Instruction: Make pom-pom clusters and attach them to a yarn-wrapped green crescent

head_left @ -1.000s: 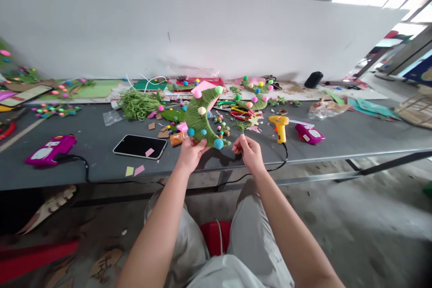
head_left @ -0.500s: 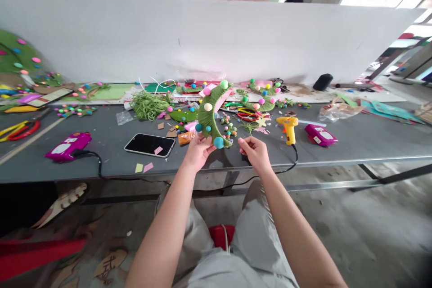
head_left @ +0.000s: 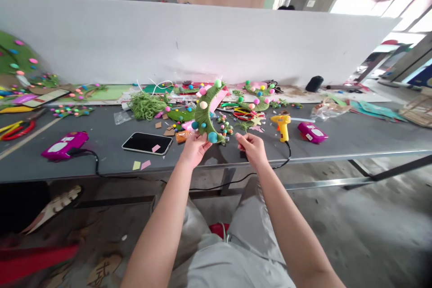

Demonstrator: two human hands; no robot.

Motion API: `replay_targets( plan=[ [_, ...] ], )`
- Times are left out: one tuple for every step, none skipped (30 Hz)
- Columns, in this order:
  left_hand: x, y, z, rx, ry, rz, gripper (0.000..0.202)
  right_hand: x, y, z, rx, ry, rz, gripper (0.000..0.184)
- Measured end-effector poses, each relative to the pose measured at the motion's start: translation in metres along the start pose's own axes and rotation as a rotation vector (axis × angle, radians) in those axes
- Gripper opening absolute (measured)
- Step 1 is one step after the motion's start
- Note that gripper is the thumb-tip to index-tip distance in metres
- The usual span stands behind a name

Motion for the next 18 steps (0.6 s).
replay_targets(
  plan=[
    [0.0,0.0,0.0,-0.003,0.001,0.001,0.029,0.0,-0.001,-0.001,0.006,-0.024,0.007,0.053],
    [0.0,0.0,0.0,-0.005,0.005,0.001,0.028,0.001,-0.002,-0.002,0.007,-0.064,0.022,0.052],
    [0.0,0.001,0.0,-0.007,0.01,0.002,0.029,0.002,-0.003,-0.004,0.003,-0.123,0.048,0.051],
    [0.0,0.001,0.0,-0.008,0.018,0.004,0.029,0.004,-0.005,-0.005,-0.005,-0.198,0.087,0.049],
    [0.0,0.001,0.0,-0.007,0.028,0.006,0.03,0.006,-0.006,-0.005,-0.02,-0.282,0.137,0.046],
    [0.0,0.0,-0.001,-0.006,0.037,0.006,0.031,0.009,-0.007,-0.006,-0.039,-0.364,0.195,0.044],
    [0.0,0.0,-0.001,-0.005,0.047,0.005,0.032,0.011,-0.008,-0.005,-0.063,-0.432,0.251,0.042],
    [0.0,0.0,-0.002,-0.004,0.055,0.003,0.032,0.013,-0.009,-0.004,-0.087,-0.476,0.297,0.04],
    [-0.001,0.0,-0.002,-0.005,0.063,0.0,0.032,0.014,-0.009,-0.003,-0.111,-0.504,0.326,0.039],
    [-0.001,0.0,-0.003,-0.005,0.069,0.001,0.031,0.014,-0.009,-0.002,-0.133,-0.519,0.337,0.037],
    [0.0,0.0,-0.004,-0.004,0.076,0.004,0.03,0.014,-0.009,-0.002,-0.141,-0.526,0.328,0.035],
    [0.001,0.0,-0.004,-0.004,0.081,0.01,0.03,0.013,-0.009,-0.003,-0.13,-0.524,0.302,0.033],
    [0.002,0.0,-0.005,-0.004,0.087,0.017,0.029,0.013,-0.01,-0.005,-0.101,-0.511,0.265,0.031],
    [0.002,0.001,-0.004,-0.005,0.089,0.018,0.028,0.013,-0.009,-0.008,-0.063,-0.482,0.228,0.031],
    [0.001,0.002,-0.003,-0.009,0.091,0.014,0.027,0.013,-0.009,-0.01,-0.027,-0.431,0.194,0.037],
    [0.0,0.004,-0.001,-0.014,0.093,0.003,0.027,0.011,-0.008,-0.011,-0.011,-0.361,0.159,0.041],
    [-0.003,0.006,0.003,-0.023,0.093,-0.017,0.027,0.009,-0.007,-0.009,-0.023,-0.285,0.122,0.039],
    [-0.007,0.008,0.007,-0.028,0.098,-0.034,0.027,0.005,-0.006,-0.006,-0.055,-0.219,0.088,0.033]
  ],
)
Point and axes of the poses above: each hand's wrist, its own y-axis away from the middle knuckle, its own z-axis out of the palm, x = y × z, the point moved 9 cm from there along -y, towards the middle knuckle, and after that the axes turned 3 degrees about y, right-handed, at the moved point
